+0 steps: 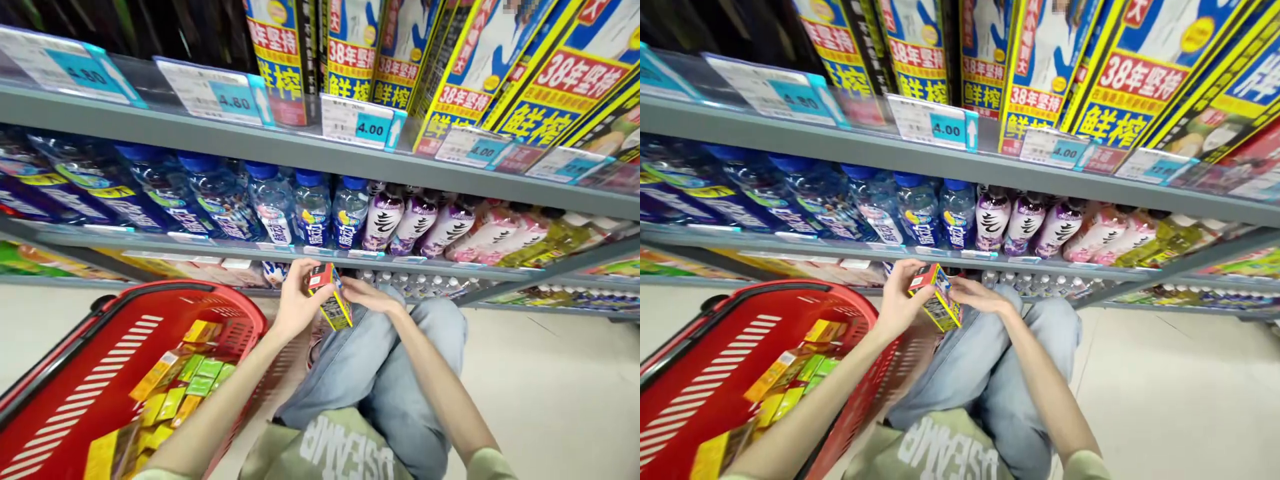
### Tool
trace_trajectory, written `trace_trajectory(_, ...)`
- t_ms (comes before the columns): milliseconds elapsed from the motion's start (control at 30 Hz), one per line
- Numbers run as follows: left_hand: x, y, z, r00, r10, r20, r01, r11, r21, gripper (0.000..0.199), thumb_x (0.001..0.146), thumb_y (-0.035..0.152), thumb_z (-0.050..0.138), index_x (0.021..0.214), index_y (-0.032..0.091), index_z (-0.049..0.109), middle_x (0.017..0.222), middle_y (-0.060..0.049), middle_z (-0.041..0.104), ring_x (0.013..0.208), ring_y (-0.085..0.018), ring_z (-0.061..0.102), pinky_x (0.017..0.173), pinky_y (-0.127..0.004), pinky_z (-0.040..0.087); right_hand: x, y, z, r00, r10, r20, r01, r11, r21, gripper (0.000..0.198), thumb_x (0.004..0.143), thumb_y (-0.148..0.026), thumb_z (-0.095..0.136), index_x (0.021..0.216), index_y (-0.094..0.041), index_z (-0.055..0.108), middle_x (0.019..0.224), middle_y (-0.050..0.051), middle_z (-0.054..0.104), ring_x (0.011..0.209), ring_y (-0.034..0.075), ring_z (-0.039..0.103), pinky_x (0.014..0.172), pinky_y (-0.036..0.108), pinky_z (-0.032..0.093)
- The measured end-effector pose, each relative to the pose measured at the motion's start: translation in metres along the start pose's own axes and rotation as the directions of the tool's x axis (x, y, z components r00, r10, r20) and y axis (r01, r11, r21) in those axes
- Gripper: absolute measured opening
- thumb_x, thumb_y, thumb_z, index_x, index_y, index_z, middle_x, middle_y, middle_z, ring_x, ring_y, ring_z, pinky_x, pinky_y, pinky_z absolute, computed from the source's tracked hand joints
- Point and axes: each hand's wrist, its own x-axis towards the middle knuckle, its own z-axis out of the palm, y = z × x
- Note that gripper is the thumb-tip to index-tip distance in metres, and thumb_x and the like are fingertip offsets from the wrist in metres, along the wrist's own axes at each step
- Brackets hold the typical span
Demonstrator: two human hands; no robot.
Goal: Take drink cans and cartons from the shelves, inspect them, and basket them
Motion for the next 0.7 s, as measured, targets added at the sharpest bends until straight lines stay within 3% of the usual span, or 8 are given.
trace_trajectory(100,0.008,0.004,0.036,1.000,-0.030,-0.006,0.030,0.999,-0.034,0.043,0.076,0.040,0.077,0.104,0.022,0.051,0.084,0.001,0.066,0.072,-0.015,0.062,0.070,-0.027,0.049,-0.007,0.002,0.000,0.994,-0.068,-0.085,0.080,0.985,0.150,0.080,0.069,-0.084,0.064,0.125,-0.026,0.060,0.118,0.004,0.069,0.116,0.029,0.061,0.101,0.042,0.049)
trace_trajectory(200,0.013,0.007,0.069,0.999,-0.033,-0.001,0.033,0.996,-0.085,0.037,0.082,0.044,0.072,0.105,0.022,0.051,0.079,0.002,0.064,0.068,-0.014,0.058,0.067,-0.027,0.046,-0.020,0.008,0.001,0.974,-0.044,-0.221,0.116,0.938,0.326,0.080,0.061,-0.067,0.081,0.125,-0.026,0.056,0.100,0.003,0.072,0.095,0.028,0.069,0.081,0.040,0.057)
trace_trajectory(267,0.016,0.008,0.087,0.999,0.001,0.053,0.003,0.997,-0.076,0.032,0.087,0.045,0.067,0.106,0.022,0.054,0.083,0.001,0.064,0.070,-0.014,0.057,0.068,-0.027,0.046,-0.034,0.012,0.002,0.956,0.020,-0.293,0.129,0.869,0.478,0.070,0.060,-0.051,0.086,0.118,-0.026,0.057,0.083,-0.001,0.071,0.071,0.023,0.069,0.063,0.035,0.057)
trace_trajectory(367,0.017,0.007,0.111,0.978,0.071,0.199,-0.064,0.997,-0.042,0.030,0.090,0.043,0.062,0.109,0.020,0.058,0.096,-0.003,0.065,0.082,-0.016,0.060,0.074,-0.028,0.047,-0.057,0.017,0.003,0.931,0.084,-0.354,0.188,0.722,0.666,0.053,0.059,-0.044,0.083,0.102,-0.022,0.060,0.067,-0.003,0.067,0.048,0.018,0.060,0.044,0.029,0.049)
trace_trajectory(433,0.019,0.003,0.127,0.950,0.055,0.309,-0.032,0.996,-0.078,0.032,0.090,0.044,0.061,0.110,0.019,0.059,0.102,-0.004,0.065,0.090,-0.018,0.061,0.078,-0.028,0.048,-0.071,0.019,0.004,0.924,0.099,-0.370,0.218,0.658,0.721,0.045,0.062,-0.049,0.076,0.092,-0.019,0.061,0.062,0.000,0.066,0.044,0.018,0.057,0.037,0.027,0.044)
trace_trajectory(533,0.019,-0.004,0.148,0.878,-0.048,0.477,0.138,0.978,-0.154,0.037,0.090,0.046,0.061,0.115,0.019,0.058,0.106,-0.004,0.066,0.092,-0.019,0.063,0.082,-0.028,0.050,-0.088,0.020,0.005,0.898,0.119,-0.424,0.283,0.583,0.762,0.044,0.067,-0.059,0.063,0.086,-0.019,0.063,0.058,0.002,0.063,0.042,0.018,0.055,0.031,0.026,0.036)
trace_trajectory(700,0.012,-0.016,0.159,0.765,-0.094,0.637,0.261,0.950,-0.173,0.045,0.091,0.045,0.064,0.128,0.020,0.058,0.117,-0.006,0.065,0.112,-0.021,0.060,0.102,-0.031,0.045,-0.107,0.017,0.006,0.769,0.179,-0.614,0.523,0.376,0.765,0.042,0.076,-0.052,0.054,0.096,-0.017,0.067,0.058,-0.001,0.059,0.037,0.012,0.044,0.029,0.021,0.031)
